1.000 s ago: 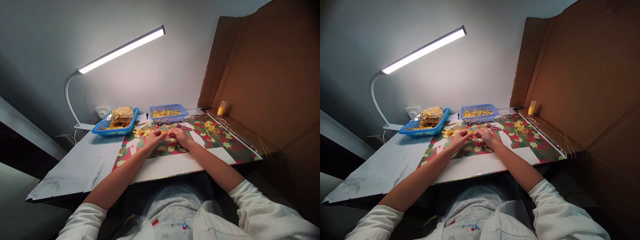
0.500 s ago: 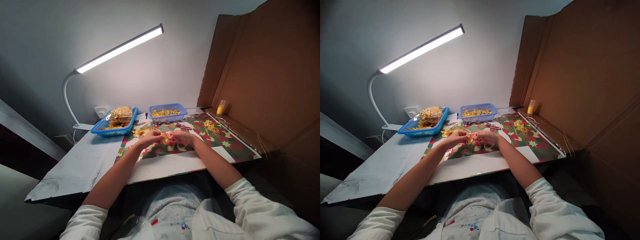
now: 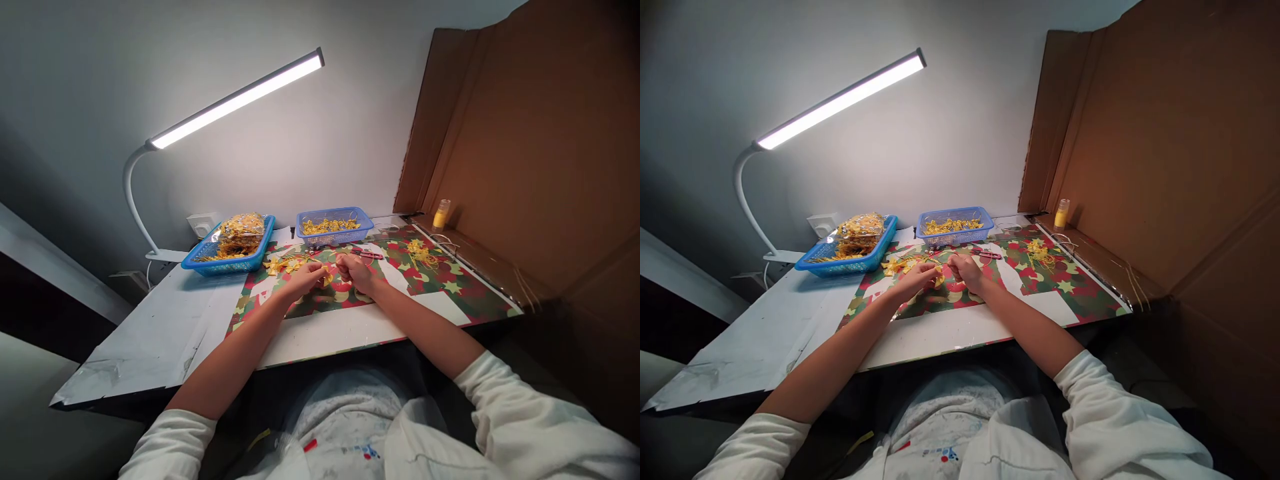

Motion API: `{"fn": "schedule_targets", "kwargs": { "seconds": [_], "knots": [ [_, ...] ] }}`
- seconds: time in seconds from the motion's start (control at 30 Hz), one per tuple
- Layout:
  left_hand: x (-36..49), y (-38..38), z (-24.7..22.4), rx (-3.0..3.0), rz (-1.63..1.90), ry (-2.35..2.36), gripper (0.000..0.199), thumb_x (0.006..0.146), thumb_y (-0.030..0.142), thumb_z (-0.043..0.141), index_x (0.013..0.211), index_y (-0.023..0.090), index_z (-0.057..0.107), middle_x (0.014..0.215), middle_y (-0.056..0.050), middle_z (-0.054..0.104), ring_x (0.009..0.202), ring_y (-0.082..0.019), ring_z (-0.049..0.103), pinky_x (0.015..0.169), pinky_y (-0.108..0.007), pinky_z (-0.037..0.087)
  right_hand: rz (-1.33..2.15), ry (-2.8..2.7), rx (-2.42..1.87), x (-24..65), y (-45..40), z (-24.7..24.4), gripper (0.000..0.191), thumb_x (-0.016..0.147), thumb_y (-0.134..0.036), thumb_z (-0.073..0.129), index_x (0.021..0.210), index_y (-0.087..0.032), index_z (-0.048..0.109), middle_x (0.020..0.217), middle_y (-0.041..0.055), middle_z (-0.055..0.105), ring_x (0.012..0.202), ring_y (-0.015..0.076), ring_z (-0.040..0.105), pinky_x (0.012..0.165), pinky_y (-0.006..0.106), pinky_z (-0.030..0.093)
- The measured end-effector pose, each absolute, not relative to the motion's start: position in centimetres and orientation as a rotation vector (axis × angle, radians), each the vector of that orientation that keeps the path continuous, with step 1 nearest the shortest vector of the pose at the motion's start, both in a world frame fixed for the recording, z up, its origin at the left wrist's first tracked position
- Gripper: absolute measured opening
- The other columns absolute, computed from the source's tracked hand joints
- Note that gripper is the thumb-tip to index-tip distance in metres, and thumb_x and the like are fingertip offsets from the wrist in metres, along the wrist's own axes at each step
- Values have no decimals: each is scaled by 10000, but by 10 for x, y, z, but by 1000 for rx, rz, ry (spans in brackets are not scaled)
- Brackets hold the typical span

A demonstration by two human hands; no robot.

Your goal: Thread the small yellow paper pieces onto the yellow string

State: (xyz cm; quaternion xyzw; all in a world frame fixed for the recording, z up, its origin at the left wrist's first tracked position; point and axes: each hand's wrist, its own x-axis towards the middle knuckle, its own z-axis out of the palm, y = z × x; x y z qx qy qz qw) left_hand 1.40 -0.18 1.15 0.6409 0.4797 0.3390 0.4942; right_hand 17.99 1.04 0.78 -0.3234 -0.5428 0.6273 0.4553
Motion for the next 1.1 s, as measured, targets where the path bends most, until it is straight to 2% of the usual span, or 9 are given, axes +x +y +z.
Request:
{"fn": "schedule_targets", "kwargs": {
  "seconds": [0.2, 0.47, 0.77, 0.83, 0.93, 1.1],
  "knots": [
    [22, -2, 7, 1567, 909, 1161, 211, 629, 310, 544, 551, 191, 388, 506, 64, 383, 467, -66, 398, 474, -191, 328, 1402, -1284, -842, 174, 2, 9, 257, 659, -325, 520, 540, -220, 318, 485, -56, 235, 451, 81, 198, 448, 253, 186],
    [25, -3, 5, 1541, 896, 1231, 190, 595, 266, 535, 528, 199, 371, 481, 58, 402, 435, -73, 416, 438, -191, 335, 1484, -1143, -824, 166, 0, 10, 277, 637, -302, 556, 540, -216, 311, 466, -75, 243, 420, 57, 191, 407, 222, 181],
    [23, -2, 5, 1534, 845, 1185, 135, 627, 236, 503, 565, 198, 389, 484, 62, 419, 431, -71, 408, 441, -188, 321, 1654, -1125, -721, 175, 13, 5, 267, 665, -245, 526, 537, -205, 295, 488, -85, 210, 421, 50, 177, 415, 215, 168],
    [22, -4, 7, 1508, 880, 1147, 77, 634, 236, 506, 674, 205, 447, 505, 77, 436, 439, -70, 413, 451, -181, 332, 1635, -1154, -675, 178, 17, 4, 266, 669, -251, 530, 536, -202, 305, 499, -74, 241, 444, 59, 227, 433, 217, 206],
    [23, -5, 9, 1512, 949, 1123, 201, 628, 219, 508, 823, 228, 461, 527, 101, 446, 434, -69, 412, 448, -173, 343, 1537, -1197, -637, 180, 19, 4, 239, 658, -262, 549, 542, -197, 351, 531, -58, 330, 497, 69, 333, 499, 219, 299],
    [20, -2, 4, 1587, 911, 1117, 98, 659, 274, 518, 687, 192, 471, 580, 70, 479, 436, -58, 429, 445, -185, 374, 1627, -1183, -587, 179, 14, 8, 267, 675, -300, 572, 563, -202, 351, 527, -71, 310, 499, 75, 382, 575, 235, 363]
  ]
}}
